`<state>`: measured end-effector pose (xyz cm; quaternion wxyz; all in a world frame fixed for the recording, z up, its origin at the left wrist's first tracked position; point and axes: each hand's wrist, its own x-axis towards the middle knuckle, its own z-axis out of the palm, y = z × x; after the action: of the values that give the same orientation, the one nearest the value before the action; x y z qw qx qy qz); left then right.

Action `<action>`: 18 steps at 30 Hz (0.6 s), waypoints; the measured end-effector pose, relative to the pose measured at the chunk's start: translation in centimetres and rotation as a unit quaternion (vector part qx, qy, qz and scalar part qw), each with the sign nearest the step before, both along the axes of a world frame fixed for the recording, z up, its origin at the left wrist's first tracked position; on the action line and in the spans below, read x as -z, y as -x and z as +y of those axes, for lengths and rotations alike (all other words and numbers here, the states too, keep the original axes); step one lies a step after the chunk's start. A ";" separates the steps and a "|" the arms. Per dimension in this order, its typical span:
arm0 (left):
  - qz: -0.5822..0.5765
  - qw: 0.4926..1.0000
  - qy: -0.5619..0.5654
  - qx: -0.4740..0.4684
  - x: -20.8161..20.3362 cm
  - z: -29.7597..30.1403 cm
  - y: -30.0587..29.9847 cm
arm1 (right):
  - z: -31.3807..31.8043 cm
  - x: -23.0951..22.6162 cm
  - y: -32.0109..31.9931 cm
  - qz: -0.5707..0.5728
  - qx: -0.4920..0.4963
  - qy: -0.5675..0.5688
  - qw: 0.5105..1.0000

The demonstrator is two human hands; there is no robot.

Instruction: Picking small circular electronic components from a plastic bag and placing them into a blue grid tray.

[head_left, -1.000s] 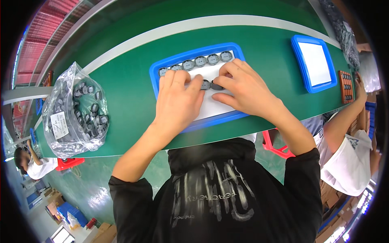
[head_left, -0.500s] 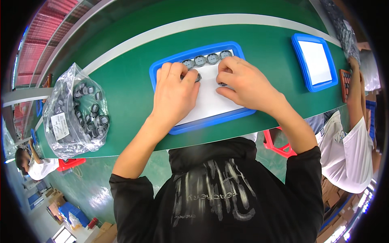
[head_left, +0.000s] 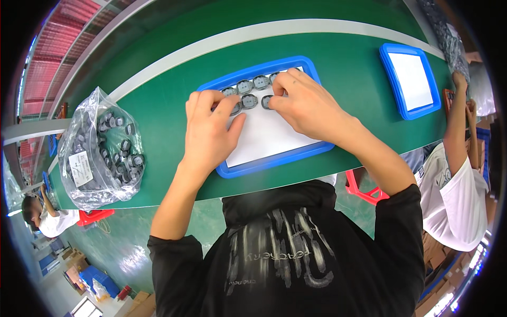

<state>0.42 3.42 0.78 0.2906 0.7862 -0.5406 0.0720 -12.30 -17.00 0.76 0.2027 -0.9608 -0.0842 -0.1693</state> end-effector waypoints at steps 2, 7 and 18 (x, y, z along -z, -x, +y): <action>0.006 1.000 -0.008 -0.015 0.1 0.6 -0.2 | -0.1 0.2 -0.5 -0.004 -0.016 0.009 1.000; -0.019 1.000 -0.001 -0.023 0.6 1.1 -0.8 | -0.8 0.1 -1.2 -0.005 -0.030 0.022 0.999; 0.012 0.990 -0.005 -0.138 -1.6 6.2 -3.9 | -1.7 -2.4 0.9 0.002 0.001 -0.025 1.000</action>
<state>4.29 9.62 2.39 0.2799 0.8558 -0.4235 0.0996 -13.16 -18.68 3.12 0.2266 -0.9558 -0.0789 -0.1698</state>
